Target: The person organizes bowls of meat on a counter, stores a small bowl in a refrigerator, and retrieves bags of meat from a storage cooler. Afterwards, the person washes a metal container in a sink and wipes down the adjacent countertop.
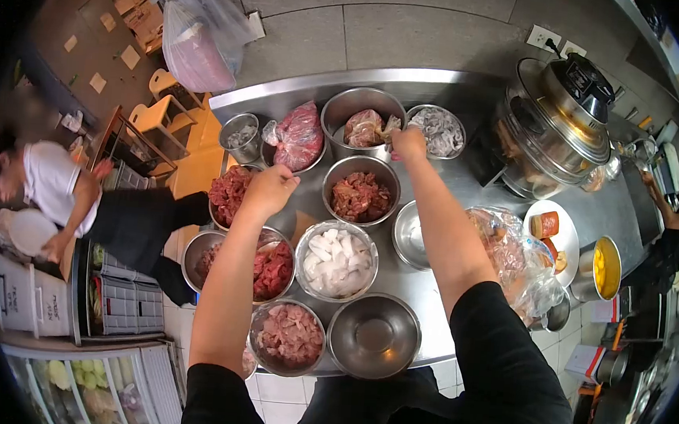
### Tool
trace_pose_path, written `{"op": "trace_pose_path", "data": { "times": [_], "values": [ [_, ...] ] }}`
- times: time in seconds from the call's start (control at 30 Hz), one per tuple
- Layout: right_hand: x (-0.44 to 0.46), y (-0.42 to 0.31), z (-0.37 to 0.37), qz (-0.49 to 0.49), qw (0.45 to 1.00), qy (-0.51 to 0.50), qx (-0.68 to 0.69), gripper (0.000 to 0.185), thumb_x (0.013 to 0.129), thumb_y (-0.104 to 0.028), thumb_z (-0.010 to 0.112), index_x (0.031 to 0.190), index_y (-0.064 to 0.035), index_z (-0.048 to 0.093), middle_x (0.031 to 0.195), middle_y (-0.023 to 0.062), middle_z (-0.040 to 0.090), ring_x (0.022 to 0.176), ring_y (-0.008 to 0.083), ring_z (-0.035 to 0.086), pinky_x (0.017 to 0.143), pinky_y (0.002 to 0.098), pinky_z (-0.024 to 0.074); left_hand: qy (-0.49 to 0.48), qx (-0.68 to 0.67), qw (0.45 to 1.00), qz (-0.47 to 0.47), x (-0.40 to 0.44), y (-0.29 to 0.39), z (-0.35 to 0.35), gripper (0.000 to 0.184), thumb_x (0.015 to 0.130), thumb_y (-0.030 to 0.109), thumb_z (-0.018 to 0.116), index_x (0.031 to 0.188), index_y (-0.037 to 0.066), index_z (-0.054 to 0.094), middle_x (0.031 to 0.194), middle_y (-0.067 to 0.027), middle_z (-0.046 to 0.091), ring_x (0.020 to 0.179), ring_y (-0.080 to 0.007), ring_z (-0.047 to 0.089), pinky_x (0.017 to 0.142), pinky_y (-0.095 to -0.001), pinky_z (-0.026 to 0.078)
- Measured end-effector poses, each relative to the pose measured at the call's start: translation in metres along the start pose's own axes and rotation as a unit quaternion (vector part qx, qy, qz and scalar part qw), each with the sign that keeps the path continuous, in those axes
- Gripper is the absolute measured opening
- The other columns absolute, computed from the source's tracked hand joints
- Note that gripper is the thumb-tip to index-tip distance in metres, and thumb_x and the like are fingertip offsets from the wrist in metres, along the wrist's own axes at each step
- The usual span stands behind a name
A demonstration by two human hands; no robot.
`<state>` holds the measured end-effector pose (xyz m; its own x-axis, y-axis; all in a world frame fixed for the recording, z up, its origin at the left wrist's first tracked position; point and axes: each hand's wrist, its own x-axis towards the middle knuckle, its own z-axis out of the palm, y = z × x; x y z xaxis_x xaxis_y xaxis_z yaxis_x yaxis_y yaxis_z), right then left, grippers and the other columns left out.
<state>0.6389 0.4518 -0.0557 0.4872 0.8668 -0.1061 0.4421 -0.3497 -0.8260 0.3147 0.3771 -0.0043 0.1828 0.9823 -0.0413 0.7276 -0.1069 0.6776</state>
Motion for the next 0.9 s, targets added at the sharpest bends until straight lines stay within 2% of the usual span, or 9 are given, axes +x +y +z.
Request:
{"op": "trace_pose_path", "data": {
  "times": [0.07,0.13,0.23,0.27,0.33,0.7,0.83,0.87,0.9],
  "values": [
    [-0.003,-0.002,0.000,-0.009,1.000,0.003,-0.005,0.035,0.084,-0.022,0.059,0.096,0.0104,0.061,0.078,0.0223,0.067,0.056,0.0264,0.067,0.046,0.0356,0.0558,0.002,0.008,1.000,0.000,0.004,0.000,0.006,0.027,0.086,0.028,0.065,0.092,0.002,0.063,0.080,-0.0140,0.067,0.073,-0.0248,0.066,0.066,-0.0367,0.051],
    [-0.002,-0.001,0.003,-0.005,1.000,0.014,-0.006,0.035,0.084,-0.022,0.056,0.096,0.0107,0.061,0.077,0.0225,0.067,0.054,0.0273,0.067,0.048,0.0352,0.0560,-0.057,-0.046,0.988,-0.133,0.006,0.012,0.010,0.028,0.088,0.029,0.063,0.092,0.001,0.062,0.074,-0.0116,0.064,0.059,-0.0195,0.063,0.052,-0.0334,0.050],
    [0.000,0.002,0.005,-0.013,1.000,0.024,-0.014,0.034,0.085,-0.022,0.055,0.096,0.0102,0.061,0.075,0.0219,0.067,0.053,0.0274,0.067,0.050,0.0353,0.0562,-0.085,-0.053,0.984,-0.145,0.014,0.007,0.017,0.032,0.088,0.029,0.063,0.100,-0.001,0.060,0.080,-0.0094,0.063,0.058,-0.0158,0.062,0.045,-0.0289,0.051],
    [0.000,0.003,0.005,-0.012,1.000,0.025,-0.015,0.034,0.085,-0.022,0.055,0.096,0.0102,0.061,0.075,0.0219,0.067,0.053,0.0274,0.067,0.050,0.0353,0.0562,-0.086,-0.053,0.984,-0.144,0.016,0.005,0.020,0.032,0.088,0.029,0.063,0.100,-0.001,0.060,0.080,-0.0094,0.063,0.058,-0.0158,0.062,0.045,-0.0289,0.051],
    [-0.004,-0.001,0.001,0.022,1.000,-0.004,-0.015,0.038,0.085,-0.027,0.051,0.100,0.0058,0.061,0.073,0.0199,0.068,0.059,0.0269,0.068,0.070,0.0380,0.0545,-0.091,-0.047,0.983,-0.152,0.018,0.003,0.024,0.032,0.089,0.028,0.062,0.100,-0.001,0.060,0.080,-0.0094,0.062,0.056,-0.0159,0.061,0.044,-0.0285,0.050],
    [-0.002,0.003,0.008,0.010,0.999,0.023,-0.025,0.036,0.086,-0.027,0.051,0.097,0.0050,0.061,0.072,0.0198,0.068,0.061,0.0285,0.068,0.068,0.0384,0.0543,-0.088,-0.039,0.988,-0.124,0.020,-0.004,0.024,0.030,0.089,0.030,0.061,0.092,0.000,0.060,0.069,-0.0098,0.062,0.054,-0.0170,0.061,0.045,-0.0320,0.050],
    [-0.003,0.003,0.007,0.003,1.000,0.020,-0.013,0.034,0.086,-0.024,0.052,0.096,0.0075,0.060,0.070,0.0180,0.067,0.053,0.0251,0.067,0.056,0.0362,0.0557,-0.080,-0.042,0.988,-0.125,0.019,-0.003,0.025,0.030,0.089,0.029,0.060,0.091,0.000,0.059,0.066,-0.0102,0.062,0.052,-0.0179,0.061,0.045,-0.0323,0.050],
    [-0.004,0.002,0.006,0.008,1.000,0.015,-0.019,0.035,0.086,-0.026,0.052,0.097,0.0063,0.060,0.073,0.0193,0.068,0.059,0.0273,0.068,0.062,0.0378,0.0548,-0.109,-0.028,0.984,-0.140,0.021,-0.003,0.023,0.033,0.089,0.028,0.061,0.103,-0.002,0.059,0.087,-0.0107,0.062,0.058,-0.0163,0.062,0.045,-0.0291,0.051],
    [-0.004,0.002,0.005,0.014,1.000,0.011,-0.024,0.037,0.086,-0.029,0.053,0.098,0.0052,0.061,0.076,0.0207,0.068,0.065,0.0295,0.069,0.069,0.0394,0.0540,-0.106,-0.027,0.984,-0.143,0.021,-0.003,0.023,0.033,0.089,0.028,0.061,0.103,-0.002,0.059,0.087,-0.0107,0.062,0.058,-0.0163,0.062,0.045,-0.0291,0.051]
  ]
}}
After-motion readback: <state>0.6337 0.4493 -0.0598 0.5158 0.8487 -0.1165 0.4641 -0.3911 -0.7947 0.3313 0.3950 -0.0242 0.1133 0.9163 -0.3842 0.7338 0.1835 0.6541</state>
